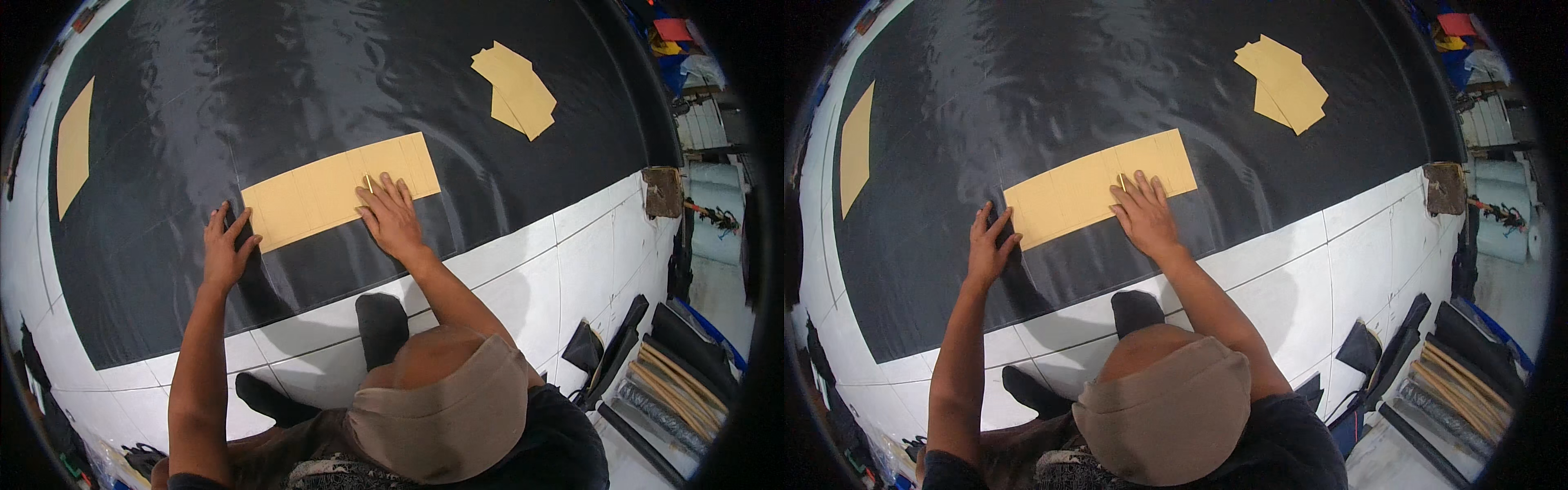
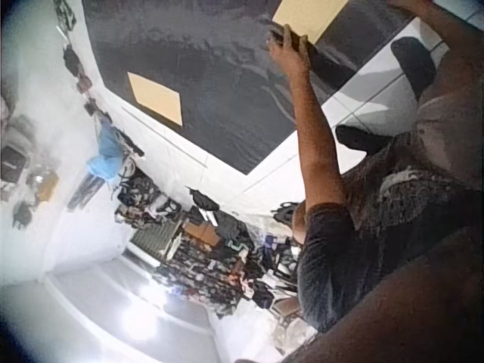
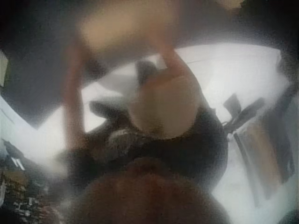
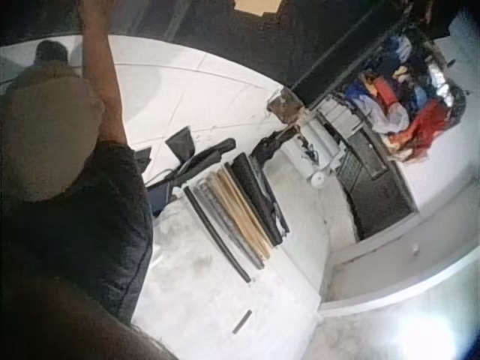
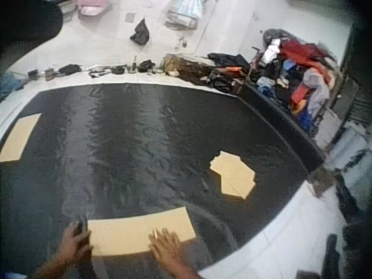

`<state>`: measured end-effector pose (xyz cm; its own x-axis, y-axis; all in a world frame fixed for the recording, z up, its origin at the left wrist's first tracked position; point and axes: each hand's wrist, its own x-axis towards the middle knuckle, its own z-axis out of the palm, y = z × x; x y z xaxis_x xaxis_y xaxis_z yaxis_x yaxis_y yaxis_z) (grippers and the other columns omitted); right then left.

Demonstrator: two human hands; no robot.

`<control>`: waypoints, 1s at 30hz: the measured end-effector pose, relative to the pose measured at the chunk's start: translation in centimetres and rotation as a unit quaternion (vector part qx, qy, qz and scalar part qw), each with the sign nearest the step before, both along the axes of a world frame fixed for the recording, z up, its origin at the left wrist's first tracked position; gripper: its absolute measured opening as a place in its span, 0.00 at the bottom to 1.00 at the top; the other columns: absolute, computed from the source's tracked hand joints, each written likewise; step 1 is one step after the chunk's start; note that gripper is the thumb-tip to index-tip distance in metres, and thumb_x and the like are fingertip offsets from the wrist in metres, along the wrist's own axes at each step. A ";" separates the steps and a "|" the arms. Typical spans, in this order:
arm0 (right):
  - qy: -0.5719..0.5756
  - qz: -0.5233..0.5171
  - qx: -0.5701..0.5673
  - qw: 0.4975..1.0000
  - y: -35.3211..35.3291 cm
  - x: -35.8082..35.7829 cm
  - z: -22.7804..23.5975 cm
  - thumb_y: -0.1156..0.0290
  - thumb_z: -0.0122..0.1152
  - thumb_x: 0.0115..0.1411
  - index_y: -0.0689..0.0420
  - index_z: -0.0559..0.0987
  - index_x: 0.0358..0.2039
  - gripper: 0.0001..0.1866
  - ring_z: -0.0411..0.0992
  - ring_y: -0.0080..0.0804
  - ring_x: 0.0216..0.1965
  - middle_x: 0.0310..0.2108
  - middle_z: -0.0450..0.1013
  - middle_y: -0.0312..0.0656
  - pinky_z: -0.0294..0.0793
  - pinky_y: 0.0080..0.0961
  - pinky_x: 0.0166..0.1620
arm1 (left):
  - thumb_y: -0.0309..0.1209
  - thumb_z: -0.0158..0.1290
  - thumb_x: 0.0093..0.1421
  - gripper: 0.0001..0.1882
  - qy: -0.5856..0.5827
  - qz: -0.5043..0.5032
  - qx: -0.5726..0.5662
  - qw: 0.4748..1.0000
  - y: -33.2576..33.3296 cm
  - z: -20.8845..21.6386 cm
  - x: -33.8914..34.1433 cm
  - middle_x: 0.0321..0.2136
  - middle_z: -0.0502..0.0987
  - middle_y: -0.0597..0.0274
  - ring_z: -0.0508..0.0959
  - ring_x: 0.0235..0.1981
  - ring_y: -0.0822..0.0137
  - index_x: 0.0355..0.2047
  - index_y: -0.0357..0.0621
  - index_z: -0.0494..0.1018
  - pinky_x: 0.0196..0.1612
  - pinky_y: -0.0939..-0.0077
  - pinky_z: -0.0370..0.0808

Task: The person places a rectangular piece of cardboard on a black floor covering and uses a pencil to trace its outline. They repeat this process multiple times, moving the cardboard to different locations to create several marked rectangles on the floor.

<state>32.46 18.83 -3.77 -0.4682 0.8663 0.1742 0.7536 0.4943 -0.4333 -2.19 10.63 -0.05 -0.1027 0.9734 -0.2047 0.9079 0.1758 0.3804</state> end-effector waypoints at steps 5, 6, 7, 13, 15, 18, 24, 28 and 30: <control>0.005 -0.001 -0.008 1.000 0.0 -0.1 0.4 0.55 0.53 0.71 0.50 0.76 0.59 0.22 0.57 0.47 0.72 0.64 0.69 0.43 0.48 0.50 0.73 | 0.39 0.64 0.60 0.32 -0.005 0.000 0.001 1.000 0.0 -0.4 -0.4 0.72 0.55 0.46 0.52 0.73 0.40 0.65 0.60 0.71 0.72 0.47 0.55; 0.007 0.000 -0.010 1.000 0.0 -0.1 0.4 0.55 0.52 0.71 0.50 0.76 0.59 0.22 0.57 0.47 0.72 0.65 0.69 0.43 0.48 0.51 0.73 | 0.39 0.64 0.60 0.32 -0.004 0.001 -0.001 1.000 0.0 -0.4 -0.3 0.72 0.55 0.46 0.52 0.73 0.40 0.65 0.60 0.71 0.72 0.47 0.55; 0.009 0.000 -0.012 1.000 -0.1 -0.1 0.3 0.55 0.52 0.71 0.50 0.76 0.60 0.22 0.56 0.47 0.72 0.65 0.68 0.43 0.47 0.51 0.73 | 0.39 0.64 0.60 0.32 -0.003 0.002 -0.003 1.000 -0.1 -0.4 -0.2 0.72 0.55 0.46 0.52 0.73 0.40 0.65 0.61 0.71 0.72 0.47 0.55; 0.000 -0.001 -0.011 1.000 0.0 -0.1 0.0 0.55 0.50 0.72 0.51 0.75 0.61 0.22 0.56 0.47 0.72 0.66 0.67 0.43 0.45 0.50 0.74 | 0.39 0.64 0.60 0.32 0.009 0.000 -0.006 1.000 0.0 0.0 0.0 0.73 0.54 0.46 0.52 0.73 0.40 0.65 0.60 0.71 0.72 0.47 0.55; -0.004 -0.003 -0.012 1.000 -0.1 0.0 0.0 0.55 0.50 0.72 0.50 0.75 0.61 0.22 0.56 0.47 0.72 0.66 0.67 0.43 0.46 0.50 0.74 | 0.40 0.64 0.61 0.32 0.006 0.003 -0.013 1.000 0.0 0.2 0.2 0.72 0.54 0.46 0.52 0.73 0.40 0.65 0.60 0.70 0.72 0.48 0.56; 0.001 -0.004 -0.009 1.000 -0.1 0.0 -0.1 0.56 0.52 0.71 0.51 0.75 0.60 0.22 0.57 0.47 0.71 0.65 0.69 0.44 0.47 0.51 0.73 | 0.40 0.64 0.61 0.32 -0.001 0.001 -0.008 1.000 -0.2 0.2 0.1 0.72 0.55 0.46 0.52 0.73 0.41 0.66 0.60 0.70 0.72 0.48 0.56; -0.003 -0.007 0.013 1.000 0.0 0.1 -0.3 0.57 0.56 0.68 0.52 0.78 0.58 0.21 0.61 0.48 0.69 0.60 0.73 0.46 0.50 0.52 0.71 | 0.40 0.64 0.61 0.32 -0.011 -0.006 0.002 1.000 0.0 -0.1 -0.2 0.72 0.56 0.45 0.53 0.73 0.41 0.65 0.59 0.70 0.72 0.50 0.56; 0.002 -0.013 0.012 1.000 0.1 0.1 -0.6 0.58 0.57 0.68 0.51 0.78 0.57 0.20 0.61 0.48 0.69 0.60 0.73 0.46 0.50 0.52 0.71 | 0.42 0.64 0.60 0.31 -0.002 0.000 0.002 1.000 0.3 0.1 0.1 0.71 0.57 0.46 0.55 0.72 0.40 0.64 0.61 0.71 0.71 0.48 0.55; -0.001 -0.011 0.013 1.000 0.1 -0.1 -0.7 0.58 0.58 0.67 0.51 0.78 0.58 0.21 0.61 0.48 0.69 0.60 0.73 0.45 0.50 0.52 0.71 | 0.43 0.65 0.60 0.32 0.002 -0.002 0.005 1.000 0.1 0.2 -0.1 0.71 0.57 0.47 0.55 0.72 0.40 0.64 0.62 0.71 0.71 0.47 0.55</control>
